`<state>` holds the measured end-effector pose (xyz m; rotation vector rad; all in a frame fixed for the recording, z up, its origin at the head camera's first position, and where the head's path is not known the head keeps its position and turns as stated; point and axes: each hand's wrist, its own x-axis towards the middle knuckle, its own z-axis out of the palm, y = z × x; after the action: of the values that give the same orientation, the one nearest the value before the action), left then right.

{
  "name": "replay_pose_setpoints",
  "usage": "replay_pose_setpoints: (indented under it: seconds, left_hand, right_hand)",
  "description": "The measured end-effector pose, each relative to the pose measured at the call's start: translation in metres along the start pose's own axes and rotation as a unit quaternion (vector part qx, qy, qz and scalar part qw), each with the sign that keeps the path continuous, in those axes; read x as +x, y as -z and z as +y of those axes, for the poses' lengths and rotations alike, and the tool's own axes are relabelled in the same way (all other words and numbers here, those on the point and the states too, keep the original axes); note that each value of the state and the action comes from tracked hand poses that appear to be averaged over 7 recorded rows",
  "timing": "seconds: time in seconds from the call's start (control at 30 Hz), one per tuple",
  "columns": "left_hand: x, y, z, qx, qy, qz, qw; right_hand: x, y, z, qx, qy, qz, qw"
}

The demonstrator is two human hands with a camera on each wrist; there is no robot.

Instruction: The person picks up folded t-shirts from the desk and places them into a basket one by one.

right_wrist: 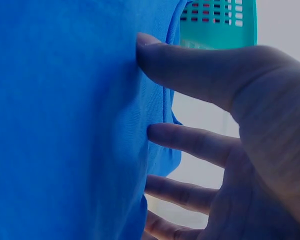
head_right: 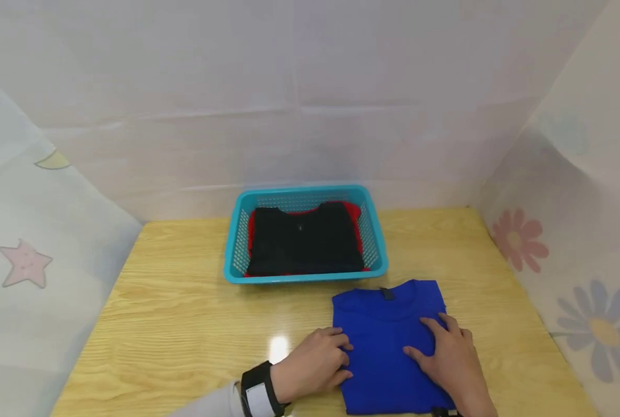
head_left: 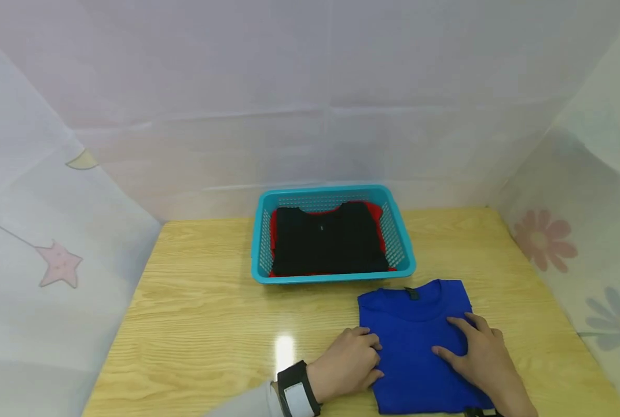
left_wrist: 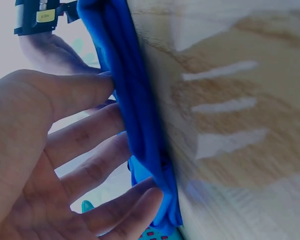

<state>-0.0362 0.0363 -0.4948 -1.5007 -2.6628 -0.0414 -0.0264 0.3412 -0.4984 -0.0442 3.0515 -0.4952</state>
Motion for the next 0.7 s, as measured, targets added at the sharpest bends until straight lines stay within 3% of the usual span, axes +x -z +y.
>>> replay_pose_setpoints:
  seconds: [0.2,0.47,0.7]
  left_hand:
    - [-0.015,0.003,-0.002,0.024,0.015,0.015,0.9995]
    - [-0.03,0.01,-0.008,-0.002,0.07,-0.018,0.9974]
    - [-0.043,0.011,-0.015,-0.017,0.119,-0.022,0.9925]
  right_hand:
    - [0.0,-0.004,-0.017,-0.003,-0.005,-0.021,0.9998]
    - [-0.003,-0.01,-0.04,0.002,0.005,-0.027,0.9996]
    - [-0.006,-0.015,-0.055,0.01,0.016,-0.031,0.9993]
